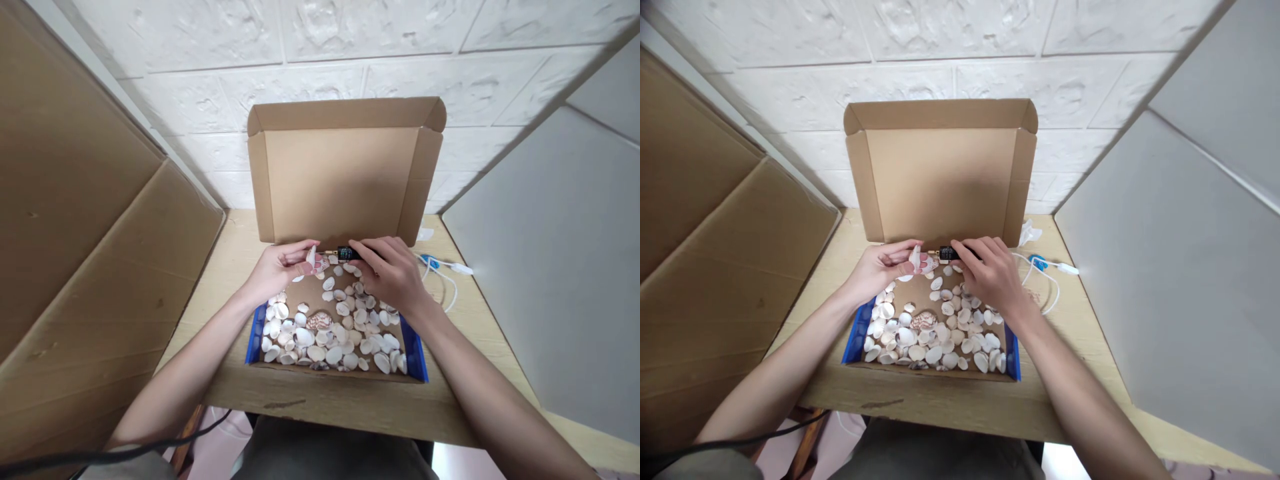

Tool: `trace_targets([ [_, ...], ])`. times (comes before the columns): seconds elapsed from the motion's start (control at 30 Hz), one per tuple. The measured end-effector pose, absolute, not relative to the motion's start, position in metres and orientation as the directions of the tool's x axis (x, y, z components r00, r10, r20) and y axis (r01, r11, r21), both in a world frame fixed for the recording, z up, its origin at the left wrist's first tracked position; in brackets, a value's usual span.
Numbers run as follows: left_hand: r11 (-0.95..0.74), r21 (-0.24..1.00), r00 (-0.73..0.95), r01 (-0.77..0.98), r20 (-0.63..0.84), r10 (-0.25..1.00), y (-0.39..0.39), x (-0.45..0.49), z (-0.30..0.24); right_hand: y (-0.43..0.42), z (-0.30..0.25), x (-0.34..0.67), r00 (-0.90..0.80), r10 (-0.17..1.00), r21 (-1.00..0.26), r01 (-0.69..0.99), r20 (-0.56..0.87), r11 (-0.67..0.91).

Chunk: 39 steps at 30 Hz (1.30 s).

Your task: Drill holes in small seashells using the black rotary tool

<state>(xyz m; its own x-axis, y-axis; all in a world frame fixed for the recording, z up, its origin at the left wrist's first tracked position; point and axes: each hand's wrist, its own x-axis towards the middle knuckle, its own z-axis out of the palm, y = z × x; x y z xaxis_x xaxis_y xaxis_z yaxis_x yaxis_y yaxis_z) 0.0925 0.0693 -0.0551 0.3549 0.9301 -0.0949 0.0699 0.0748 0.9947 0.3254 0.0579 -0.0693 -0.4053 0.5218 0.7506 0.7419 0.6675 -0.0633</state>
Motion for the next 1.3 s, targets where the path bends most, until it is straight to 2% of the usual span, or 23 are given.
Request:
trace_targets([
  [0.17, 0.055, 0.996, 0.361, 0.074, -0.078, 0.929, 0.0693, 0.0924, -0.0566, 0.0572, -0.0687, 0.3266, -0.406, 0.48, -0.027, 0.741, 0.777, 0.671],
  [0.43, 0.047, 0.996, 0.36, 0.073, -0.07, 0.93, 0.07, 0.0916, -0.058, 0.0573, -0.0755, 0.3257, -0.435, 0.641, -0.183, 0.721, 0.632, 0.669],
  [0.67, 0.06, 0.996, 0.365, 0.073, -0.082, 0.927, 0.0695, 0.0917, -0.0569, 0.0587, -0.0729, 0.3257, -0.391, 0.566, -0.136, 0.725, 0.726, 0.676],
  [0.83, 0.063, 0.996, 0.372, 0.064, -0.082, 0.925, 0.0704, 0.0916, -0.0578, 0.0591, -0.0725, 0.3261, -0.384, 0.565, -0.147, 0.719, 0.73, 0.679],
  [1.03, 0.071, 0.996, 0.372, 0.05, -0.084, 0.924, 0.0698, 0.0916, -0.0562, 0.0585, -0.0701, 0.3259, -0.394, 0.525, -0.103, 0.719, 0.754, 0.687],
  [1.3, 0.084, 0.996, 0.443, 0.042, -0.094, 0.892, 0.0685, 0.0946, -0.0567, 0.0579, -0.0712, 0.3223, -0.502, 0.516, -0.11, 0.635, 0.694, 0.765],
])
